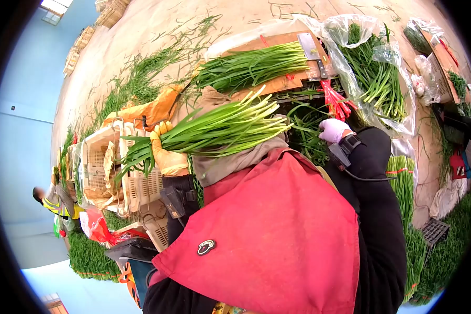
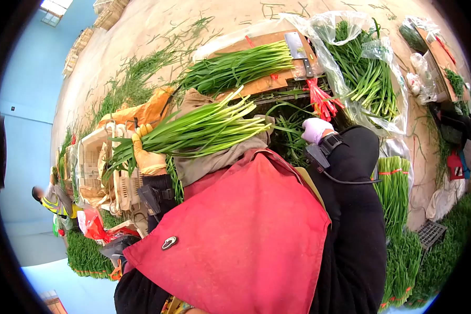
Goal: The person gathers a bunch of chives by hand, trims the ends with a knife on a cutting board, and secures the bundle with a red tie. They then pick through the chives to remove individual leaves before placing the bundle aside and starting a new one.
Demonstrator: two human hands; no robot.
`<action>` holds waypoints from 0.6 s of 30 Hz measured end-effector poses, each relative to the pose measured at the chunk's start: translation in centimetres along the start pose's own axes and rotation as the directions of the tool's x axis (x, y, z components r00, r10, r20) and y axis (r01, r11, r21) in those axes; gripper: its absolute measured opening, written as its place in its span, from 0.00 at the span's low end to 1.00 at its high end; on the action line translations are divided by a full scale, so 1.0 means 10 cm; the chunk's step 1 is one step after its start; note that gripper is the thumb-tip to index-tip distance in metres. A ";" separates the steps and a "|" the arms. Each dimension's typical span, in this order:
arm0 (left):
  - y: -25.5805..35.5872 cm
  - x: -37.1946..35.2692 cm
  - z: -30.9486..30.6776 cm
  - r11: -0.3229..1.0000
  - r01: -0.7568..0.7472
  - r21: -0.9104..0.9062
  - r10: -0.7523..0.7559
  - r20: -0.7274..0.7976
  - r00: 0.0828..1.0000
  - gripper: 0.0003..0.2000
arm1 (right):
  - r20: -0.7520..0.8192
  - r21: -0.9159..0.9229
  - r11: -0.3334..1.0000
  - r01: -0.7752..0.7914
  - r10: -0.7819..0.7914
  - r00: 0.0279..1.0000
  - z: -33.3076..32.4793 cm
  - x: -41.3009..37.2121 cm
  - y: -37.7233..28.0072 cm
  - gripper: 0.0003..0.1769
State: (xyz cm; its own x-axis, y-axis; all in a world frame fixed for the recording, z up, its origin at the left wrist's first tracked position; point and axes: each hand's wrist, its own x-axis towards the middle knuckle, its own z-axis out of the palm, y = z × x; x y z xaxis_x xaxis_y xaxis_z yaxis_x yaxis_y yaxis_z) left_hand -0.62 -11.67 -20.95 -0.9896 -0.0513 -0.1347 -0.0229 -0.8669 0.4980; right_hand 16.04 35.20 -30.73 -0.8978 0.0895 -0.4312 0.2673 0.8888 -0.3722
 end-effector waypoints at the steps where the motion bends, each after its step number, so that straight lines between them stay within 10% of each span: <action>1: 0.00 -0.02 0.00 1.000 -0.001 0.002 0.001 0.005 1.000 0.10 | -0.082 0.105 0.994 -0.014 0.023 0.996 -0.05 -0.07 -0.10 0.17; 3: -0.01 -0.04 0.03 1.000 0.000 0.006 0.000 0.017 1.000 0.10 | 0.006 0.460 0.874 -0.154 0.170 0.985 -0.35 -0.25 -0.44 0.17; 5: -0.02 -0.01 0.03 1.000 -0.019 0.020 0.019 0.012 1.000 0.10 | -0.086 0.579 0.815 0.027 0.028 0.996 -0.39 -0.29 -0.63 0.15; 9: -0.01 -0.02 0.06 0.999 -0.003 0.033 0.001 0.063 0.998 0.10 | -0.516 0.234 0.723 0.650 -0.474 0.713 -0.34 -0.25 -1.21 0.15; 13: -0.05 -0.06 0.18 0.998 -0.022 0.065 0.021 0.010 1.000 0.09 | -0.255 0.153 0.757 0.635 -0.590 0.766 -0.31 -0.07 -1.82 0.22; 18: -0.01 -0.08 0.18 0.996 -0.047 0.070 0.048 -0.017 0.999 0.10 | -0.330 0.094 0.841 0.533 -0.479 0.814 -0.27 0.07 -1.74 0.10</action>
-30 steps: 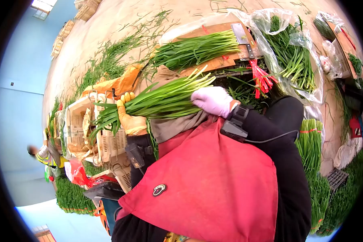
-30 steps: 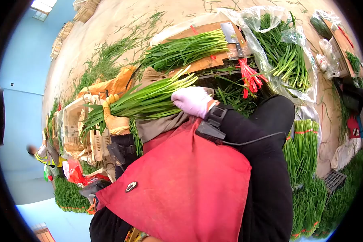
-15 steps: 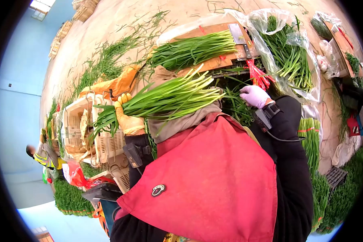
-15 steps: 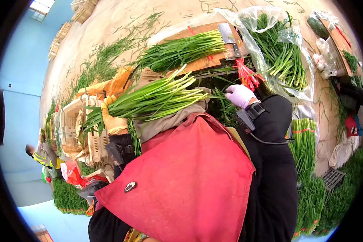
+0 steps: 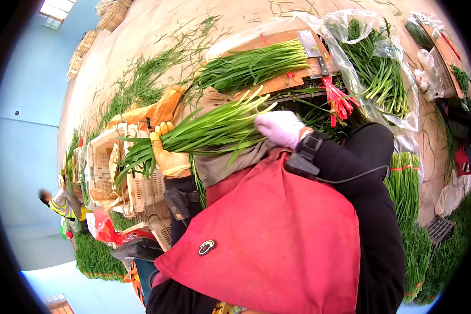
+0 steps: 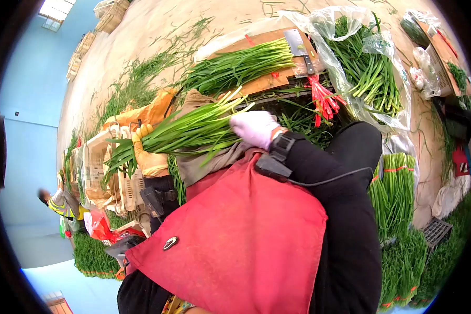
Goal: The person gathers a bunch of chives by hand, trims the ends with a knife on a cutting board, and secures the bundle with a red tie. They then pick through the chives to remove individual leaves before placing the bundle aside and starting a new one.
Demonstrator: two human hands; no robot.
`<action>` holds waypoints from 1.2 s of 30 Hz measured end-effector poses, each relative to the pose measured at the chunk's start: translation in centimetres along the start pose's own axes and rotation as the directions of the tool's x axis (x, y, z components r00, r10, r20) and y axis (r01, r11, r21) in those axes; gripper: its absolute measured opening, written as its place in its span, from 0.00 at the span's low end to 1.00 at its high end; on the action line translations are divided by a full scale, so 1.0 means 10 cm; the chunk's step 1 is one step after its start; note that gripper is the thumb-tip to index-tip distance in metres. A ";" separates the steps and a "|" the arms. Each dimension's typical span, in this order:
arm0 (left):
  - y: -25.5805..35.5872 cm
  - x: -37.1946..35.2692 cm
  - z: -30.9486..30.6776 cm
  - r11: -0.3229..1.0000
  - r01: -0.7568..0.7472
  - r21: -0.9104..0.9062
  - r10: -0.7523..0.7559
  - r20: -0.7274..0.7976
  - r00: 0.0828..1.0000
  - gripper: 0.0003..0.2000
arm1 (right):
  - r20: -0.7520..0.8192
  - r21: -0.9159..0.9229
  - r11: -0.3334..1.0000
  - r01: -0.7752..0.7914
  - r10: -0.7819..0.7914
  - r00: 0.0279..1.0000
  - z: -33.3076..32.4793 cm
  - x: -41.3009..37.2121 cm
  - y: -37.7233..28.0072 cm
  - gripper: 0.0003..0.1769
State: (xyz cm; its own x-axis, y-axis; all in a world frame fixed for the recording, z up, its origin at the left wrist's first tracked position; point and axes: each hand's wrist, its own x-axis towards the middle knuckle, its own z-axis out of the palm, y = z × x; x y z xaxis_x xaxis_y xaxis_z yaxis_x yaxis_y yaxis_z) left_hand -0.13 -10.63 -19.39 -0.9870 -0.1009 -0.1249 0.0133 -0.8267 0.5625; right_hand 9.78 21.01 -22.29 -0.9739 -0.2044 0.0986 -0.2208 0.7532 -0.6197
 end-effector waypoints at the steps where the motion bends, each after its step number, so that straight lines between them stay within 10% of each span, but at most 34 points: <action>1: 0.01 0.00 -0.01 1.000 0.003 -0.004 -0.003 -0.009 1.000 0.10 | -0.051 -0.022 1.000 -0.015 0.014 0.999 0.03 -0.08 0.19 0.10; 7: 0.00 0.05 -0.09 1.000 -0.019 0.024 0.019 0.006 1.000 0.11 | 0.169 -0.342 0.783 -0.520 0.595 0.786 -0.19 -0.91 1.39 0.13; 9: -0.01 0.06 -0.07 1.000 -0.020 0.013 0.020 -0.006 1.000 0.10 | 0.277 -0.368 0.798 -0.476 0.583 0.764 -0.09 -1.13 1.81 0.16; 11: -0.01 0.04 -0.01 1.000 -0.029 0.013 0.029 0.000 1.000 0.10 | 0.130 -0.141 0.779 -0.610 0.626 0.769 -0.38 -0.97 1.17 0.23; 13: -0.03 0.00 0.11 0.999 -0.040 0.010 0.040 0.010 0.999 0.11 | 0.352 0.301 0.629 -0.717 0.625 0.696 -0.50 -0.86 0.83 0.28; 17: -0.07 0.01 0.43 0.999 -0.053 0.011 0.051 0.135 0.989 0.11 | 0.346 0.352 0.878 -0.324 0.199 0.917 -0.12 -0.69 0.79 0.28; 19: -0.10 -0.15 0.84 1.000 -0.021 0.009 0.014 0.492 0.870 0.11 | 0.209 0.316 0.943 -0.106 0.040 0.977 0.06 -0.57 0.77 0.29; 21: -0.15 -0.27 1.24 0.977 -0.174 0.120 0.137 0.268 0.954 0.11 | 0.186 0.425 0.905 -0.016 -0.070 0.980 -0.03 -0.43 0.56 0.34; 24: -0.13 -0.28 1.58 0.963 -0.245 0.113 0.179 0.411 0.894 0.12 | 0.255 0.362 0.922 -0.138 0.045 0.966 0.03 -0.31 0.49 0.43; 27: -0.10 -0.41 1.89 0.937 -0.333 0.106 0.242 0.492 0.836 0.13 | 0.378 0.714 0.599 -0.362 0.104 0.920 0.07 -0.34 0.46 0.45; 31: -0.10 -0.70 2.05 0.943 -0.312 0.116 0.180 0.613 0.770 0.13 | 0.124 0.933 0.339 -0.122 0.017 0.992 0.07 -0.23 0.36 0.49; 32: -0.09 -0.83 2.07 0.918 -0.343 0.200 0.154 0.616 0.772 0.13 | 0.117 0.991 0.061 -0.116 0.000 0.993 0.12 -0.17 0.39 0.51; 34: 0.05 -0.74 1.67 0.809 -0.428 0.404 -0.068 0.786 0.614 0.10 | 0.007 0.934 -0.357 -0.028 -0.060 0.998 0.13 -0.15 0.42 0.54; 36: 0.13 -0.74 1.34 0.712 -0.516 0.476 -0.288 0.868 0.404 0.06 | -0.041 0.881 -0.472 0.031 -0.011 0.999 0.11 -0.13 0.39 0.54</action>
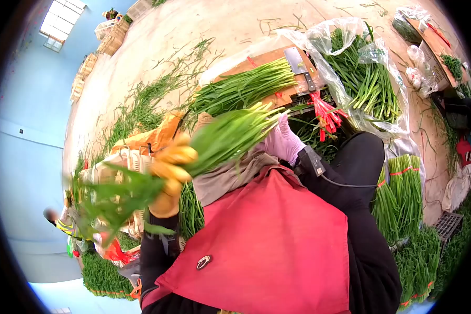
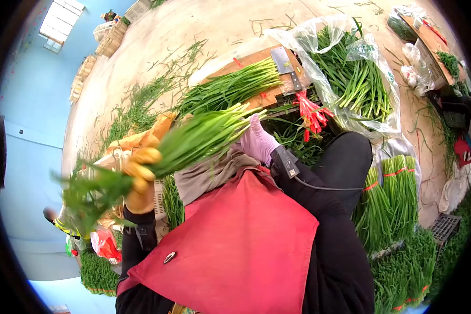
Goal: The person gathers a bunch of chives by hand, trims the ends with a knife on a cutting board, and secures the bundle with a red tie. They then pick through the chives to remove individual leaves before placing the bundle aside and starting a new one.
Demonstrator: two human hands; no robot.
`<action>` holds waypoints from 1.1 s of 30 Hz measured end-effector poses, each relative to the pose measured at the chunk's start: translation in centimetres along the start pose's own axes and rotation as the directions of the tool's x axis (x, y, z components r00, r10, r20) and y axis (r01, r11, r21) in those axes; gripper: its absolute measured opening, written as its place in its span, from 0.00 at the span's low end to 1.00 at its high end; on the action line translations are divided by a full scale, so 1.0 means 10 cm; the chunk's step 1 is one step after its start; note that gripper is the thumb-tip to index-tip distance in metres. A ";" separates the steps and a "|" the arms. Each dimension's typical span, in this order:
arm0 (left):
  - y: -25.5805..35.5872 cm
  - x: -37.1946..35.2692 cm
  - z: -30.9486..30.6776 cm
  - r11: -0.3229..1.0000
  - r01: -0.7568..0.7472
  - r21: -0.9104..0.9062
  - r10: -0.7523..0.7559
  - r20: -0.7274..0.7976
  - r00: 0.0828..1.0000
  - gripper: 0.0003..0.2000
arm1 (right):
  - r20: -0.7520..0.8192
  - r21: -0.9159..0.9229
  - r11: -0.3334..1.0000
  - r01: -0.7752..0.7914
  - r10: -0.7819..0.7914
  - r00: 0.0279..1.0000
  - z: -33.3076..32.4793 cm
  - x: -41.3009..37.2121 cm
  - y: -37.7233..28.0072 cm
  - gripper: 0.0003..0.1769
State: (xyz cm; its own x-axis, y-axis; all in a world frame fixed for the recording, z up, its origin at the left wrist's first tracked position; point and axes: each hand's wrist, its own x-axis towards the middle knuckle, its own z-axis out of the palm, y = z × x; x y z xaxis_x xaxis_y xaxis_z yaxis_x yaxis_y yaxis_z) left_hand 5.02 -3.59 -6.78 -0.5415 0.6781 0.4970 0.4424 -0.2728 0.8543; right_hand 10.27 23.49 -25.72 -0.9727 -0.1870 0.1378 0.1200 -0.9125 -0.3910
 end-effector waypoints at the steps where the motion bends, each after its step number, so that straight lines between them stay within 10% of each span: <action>1: 0.13 -0.08 0.05 0.995 0.090 0.044 -0.096 0.151 0.984 0.06 | -0.014 0.062 0.998 0.028 -0.027 1.000 0.01 0.00 0.01 0.54; 5: 0.23 -0.42 0.01 0.947 0.245 0.209 -0.322 0.616 0.719 0.18 | -0.293 0.136 0.989 -0.048 0.087 0.952 -0.29 0.06 0.29 0.45; 9: 0.06 -0.88 -0.10 0.869 0.493 0.029 -0.379 0.679 0.628 0.21 | -0.510 0.131 0.990 -0.058 0.118 0.852 -0.17 0.13 0.30 0.35; 17: 0.29 -1.20 -0.69 0.605 0.793 -0.067 -0.616 0.592 0.520 0.22 | -0.448 0.108 0.993 -0.045 0.089 0.890 -0.16 0.53 0.31 0.29; 21: 0.16 -1.35 -1.24 0.442 0.872 -0.211 -0.875 0.110 0.471 0.31 | -0.347 0.086 0.991 -0.104 0.128 0.929 0.06 0.54 0.23 0.26; 24: -0.15 -1.09 -1.71 0.645 0.739 -0.197 -0.762 -0.086 0.642 0.32 | -0.219 0.024 0.997 -0.073 0.076 0.973 0.33 0.54 0.12 0.31; 31: -0.89 0.10 -0.24 0.732 0.606 -0.313 -0.434 0.472 0.768 0.44 | 0.052 -0.045 0.998 0.037 -0.035 0.998 1.00 0.44 0.07 0.30; 32: -0.93 0.00 -0.11 0.577 0.789 -0.209 -0.614 0.527 0.588 0.41 | -0.030 -0.125 0.991 0.041 -0.045 0.999 1.08 0.39 0.05 0.29; 33: -0.96 -0.05 0.15 0.586 0.783 -0.206 -0.639 0.477 0.604 0.38 | -0.050 -0.188 0.982 0.034 -0.044 0.998 1.09 0.34 0.01 0.28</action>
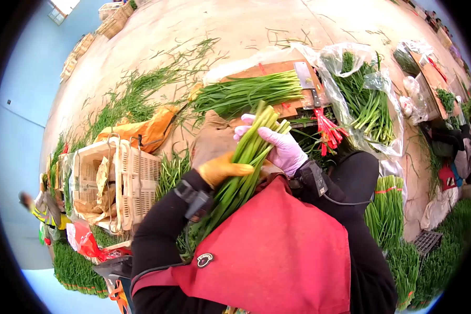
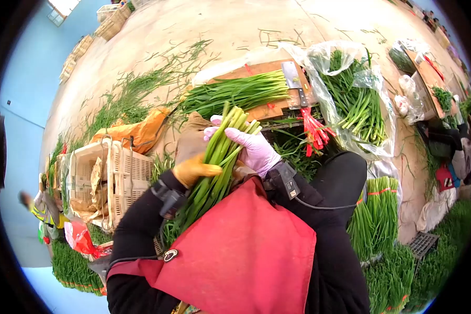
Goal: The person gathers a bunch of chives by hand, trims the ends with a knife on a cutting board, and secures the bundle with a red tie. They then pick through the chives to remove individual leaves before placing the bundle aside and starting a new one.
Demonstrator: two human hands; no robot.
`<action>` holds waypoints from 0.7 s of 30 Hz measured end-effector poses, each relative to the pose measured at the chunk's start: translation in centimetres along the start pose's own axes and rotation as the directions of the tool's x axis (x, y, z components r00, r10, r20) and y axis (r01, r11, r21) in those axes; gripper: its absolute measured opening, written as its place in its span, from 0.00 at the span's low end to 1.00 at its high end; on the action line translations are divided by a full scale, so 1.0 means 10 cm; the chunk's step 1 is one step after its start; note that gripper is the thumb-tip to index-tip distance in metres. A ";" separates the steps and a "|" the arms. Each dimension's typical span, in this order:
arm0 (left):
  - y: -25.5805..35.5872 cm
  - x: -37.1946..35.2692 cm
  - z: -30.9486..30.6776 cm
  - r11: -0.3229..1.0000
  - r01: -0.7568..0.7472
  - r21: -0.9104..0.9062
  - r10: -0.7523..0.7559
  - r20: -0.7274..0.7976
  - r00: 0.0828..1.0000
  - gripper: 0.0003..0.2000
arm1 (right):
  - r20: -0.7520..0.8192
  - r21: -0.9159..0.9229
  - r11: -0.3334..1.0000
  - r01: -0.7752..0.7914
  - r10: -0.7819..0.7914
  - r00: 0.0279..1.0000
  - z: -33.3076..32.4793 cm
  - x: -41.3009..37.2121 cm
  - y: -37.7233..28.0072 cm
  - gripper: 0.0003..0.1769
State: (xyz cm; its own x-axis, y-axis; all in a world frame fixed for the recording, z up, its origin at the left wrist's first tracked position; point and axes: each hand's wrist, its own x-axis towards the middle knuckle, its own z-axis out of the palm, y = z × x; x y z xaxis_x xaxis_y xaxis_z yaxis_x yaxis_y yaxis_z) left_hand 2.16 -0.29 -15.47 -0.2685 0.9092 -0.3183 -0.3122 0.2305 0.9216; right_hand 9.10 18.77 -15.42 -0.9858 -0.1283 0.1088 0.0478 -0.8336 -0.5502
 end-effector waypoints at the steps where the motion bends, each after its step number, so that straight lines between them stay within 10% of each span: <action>1: -0.02 0.07 0.11 0.981 0.074 -0.182 -0.063 0.064 0.996 0.36 | -0.050 0.006 1.000 0.018 -0.017 0.999 -0.03 -0.04 -0.02 0.28; 5: -0.17 0.23 0.18 0.758 0.210 -0.617 -0.091 0.219 0.971 0.33 | -0.185 -0.040 0.994 0.101 -0.107 0.977 -0.45 -0.14 -0.26 0.37; 12: -0.06 0.28 0.23 0.671 0.285 -0.685 -0.097 0.300 0.949 0.32 | -0.203 -0.205 0.974 0.091 -0.133 0.970 -0.95 -0.06 -0.81 0.38; 15: -0.18 0.38 0.16 0.691 0.283 -0.665 -0.095 0.304 0.948 0.32 | -0.232 -0.688 0.616 -0.384 0.314 0.921 -0.48 -0.03 -0.72 0.33; 16: -0.17 0.38 0.17 0.694 0.264 -0.669 -0.086 0.287 0.954 0.32 | -0.008 -0.892 0.451 -0.029 0.050 0.999 -0.55 -0.09 -0.62 0.32; 18: -0.13 0.37 0.19 0.701 0.226 -0.676 -0.070 0.250 0.966 0.32 | -0.282 -0.730 0.664 -0.162 -0.077 0.956 -0.72 -0.12 -0.66 0.32; 21: -0.10 0.33 0.20 0.656 0.215 -0.723 -0.093 0.206 0.974 0.31 | -0.265 -0.773 0.633 -0.044 -0.260 0.928 -0.68 -0.16 -0.71 0.22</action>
State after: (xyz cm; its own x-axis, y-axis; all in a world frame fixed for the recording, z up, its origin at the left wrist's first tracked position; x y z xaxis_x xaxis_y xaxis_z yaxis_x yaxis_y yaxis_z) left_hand 3.44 3.22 -17.02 -0.0448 0.9358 -0.3497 -0.9217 0.0963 0.3758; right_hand 9.27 28.53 -17.31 -0.9703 0.2406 0.0245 -0.0515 -0.1066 -0.9930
